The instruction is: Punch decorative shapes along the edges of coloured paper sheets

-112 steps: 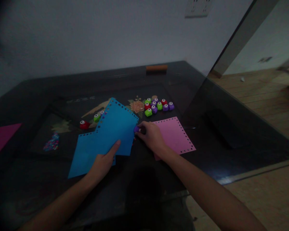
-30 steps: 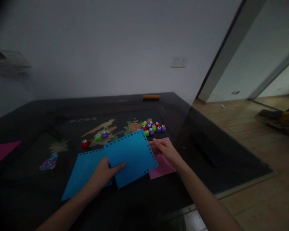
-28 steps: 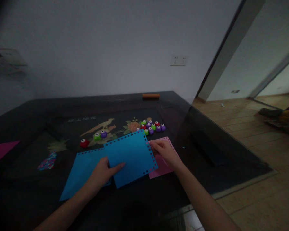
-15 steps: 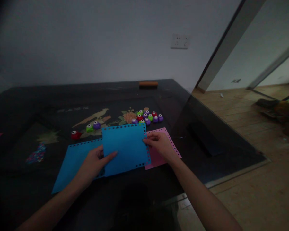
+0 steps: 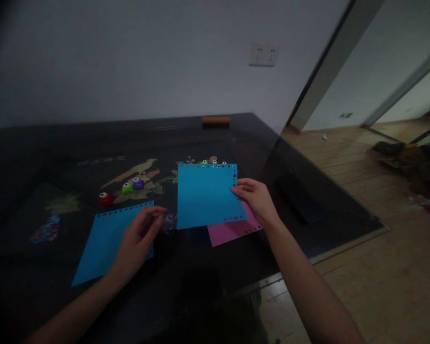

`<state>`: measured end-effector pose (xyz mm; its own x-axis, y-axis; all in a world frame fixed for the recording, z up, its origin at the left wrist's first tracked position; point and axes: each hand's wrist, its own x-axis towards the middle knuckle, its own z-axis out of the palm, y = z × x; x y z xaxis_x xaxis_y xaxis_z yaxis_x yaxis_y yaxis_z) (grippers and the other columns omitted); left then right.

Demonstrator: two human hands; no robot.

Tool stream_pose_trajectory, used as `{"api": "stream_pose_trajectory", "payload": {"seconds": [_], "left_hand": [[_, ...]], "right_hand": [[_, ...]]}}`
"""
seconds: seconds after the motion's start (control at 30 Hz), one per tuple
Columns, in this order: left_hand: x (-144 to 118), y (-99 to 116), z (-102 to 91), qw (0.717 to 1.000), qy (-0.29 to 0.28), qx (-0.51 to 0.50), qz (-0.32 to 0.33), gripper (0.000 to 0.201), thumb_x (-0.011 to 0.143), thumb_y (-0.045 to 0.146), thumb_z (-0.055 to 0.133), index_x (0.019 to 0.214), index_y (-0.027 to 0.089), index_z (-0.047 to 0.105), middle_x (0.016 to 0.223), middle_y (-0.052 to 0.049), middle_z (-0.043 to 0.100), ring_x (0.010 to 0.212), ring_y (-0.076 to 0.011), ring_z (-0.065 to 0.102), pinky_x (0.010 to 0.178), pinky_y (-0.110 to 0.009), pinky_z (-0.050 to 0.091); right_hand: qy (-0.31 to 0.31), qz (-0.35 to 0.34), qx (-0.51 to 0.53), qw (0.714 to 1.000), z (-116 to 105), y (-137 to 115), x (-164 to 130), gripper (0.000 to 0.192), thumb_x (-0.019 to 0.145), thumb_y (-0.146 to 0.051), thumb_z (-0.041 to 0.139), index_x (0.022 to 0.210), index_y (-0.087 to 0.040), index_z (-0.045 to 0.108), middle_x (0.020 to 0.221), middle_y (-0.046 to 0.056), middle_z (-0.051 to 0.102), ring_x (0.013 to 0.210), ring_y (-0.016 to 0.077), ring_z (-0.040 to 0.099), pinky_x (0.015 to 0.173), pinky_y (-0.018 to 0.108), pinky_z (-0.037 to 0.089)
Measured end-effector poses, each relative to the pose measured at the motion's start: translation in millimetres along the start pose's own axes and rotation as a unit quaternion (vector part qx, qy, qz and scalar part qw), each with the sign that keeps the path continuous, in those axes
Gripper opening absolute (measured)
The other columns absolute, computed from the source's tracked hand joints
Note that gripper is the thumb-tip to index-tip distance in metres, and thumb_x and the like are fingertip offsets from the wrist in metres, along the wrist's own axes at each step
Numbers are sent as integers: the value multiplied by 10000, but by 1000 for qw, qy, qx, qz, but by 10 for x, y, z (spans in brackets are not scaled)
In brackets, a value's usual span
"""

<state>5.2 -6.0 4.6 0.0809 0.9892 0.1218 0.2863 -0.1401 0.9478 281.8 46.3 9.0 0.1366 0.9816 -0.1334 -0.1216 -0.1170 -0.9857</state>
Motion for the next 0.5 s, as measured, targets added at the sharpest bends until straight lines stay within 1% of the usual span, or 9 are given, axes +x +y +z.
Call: {"api": "stream_pose_trajectory", "payload": {"seconds": [0.07,0.1,0.2,0.23,0.27,0.3,0.37,0.4,0.5], "left_hand": [[-49,-1,35,997,-11,56,60,162,903,248,471,1039,206,547,843,-8,598,747,-145,604,692,-285,510],[-72,12,47,991,-25,85,103,175,901,211,469,1062,212,539,881,-16,600,784,-148,605,716,-289,512],[-114,104,73,953,-67,161,248,276,883,117,470,1130,233,511,981,-36,596,930,-171,593,831,-330,503],[-118,145,87,940,-76,177,280,298,881,99,466,1143,236,502,1006,-42,593,977,-177,581,868,-342,492],[-118,183,109,933,-84,186,297,307,883,87,459,1148,238,497,1030,-47,588,1015,-180,568,896,-348,482],[-114,215,143,931,-95,190,297,310,886,80,450,1150,237,494,1056,-53,580,1039,-178,557,911,-345,476],[-106,247,248,933,-123,191,279,318,886,71,442,1158,228,492,1111,-64,561,1064,-175,543,921,-333,476],[-102,242,316,933,-137,194,271,324,884,69,443,1167,220,491,1137,-71,552,1080,-179,532,938,-339,468],[-99,163,521,920,-169,204,288,345,877,57,444,1197,181,485,1194,-99,526,1133,-198,495,981,-362,444]], "right_hand": [[21,-20,-1,1000,-140,-61,36,323,522,-278,836,790,-195,675,638,-23,665,512,106,572,533,261,458],[36,-30,-2,999,-218,-83,50,342,513,-280,841,798,-194,672,631,-26,662,511,106,572,537,260,460],[78,-42,-11,996,-463,-100,72,392,478,-280,856,809,-188,667,610,-33,655,497,96,560,524,241,446],[83,-38,-19,996,-539,-87,72,404,473,-280,858,816,-185,667,612,-31,657,494,96,558,518,238,442],[85,-33,-30,995,-607,-66,69,416,474,-284,858,830,-184,667,616,-29,660,492,98,559,513,239,441],[84,-22,-43,995,-665,-39,65,429,476,-288,857,846,-183,666,619,-27,663,489,102,559,507,242,440],[80,2,-68,994,-746,20,60,451,481,-296,856,872,-183,661,621,-25,667,483,110,562,497,248,441],[76,13,-81,994,-768,48,60,458,486,-299,854,884,-183,659,622,-24,669,481,113,562,492,249,440],[59,29,-116,991,-774,102,69,463,507,-301,845,912,-183,654,622,-23,666,478,114,559,477,245,432]]}}
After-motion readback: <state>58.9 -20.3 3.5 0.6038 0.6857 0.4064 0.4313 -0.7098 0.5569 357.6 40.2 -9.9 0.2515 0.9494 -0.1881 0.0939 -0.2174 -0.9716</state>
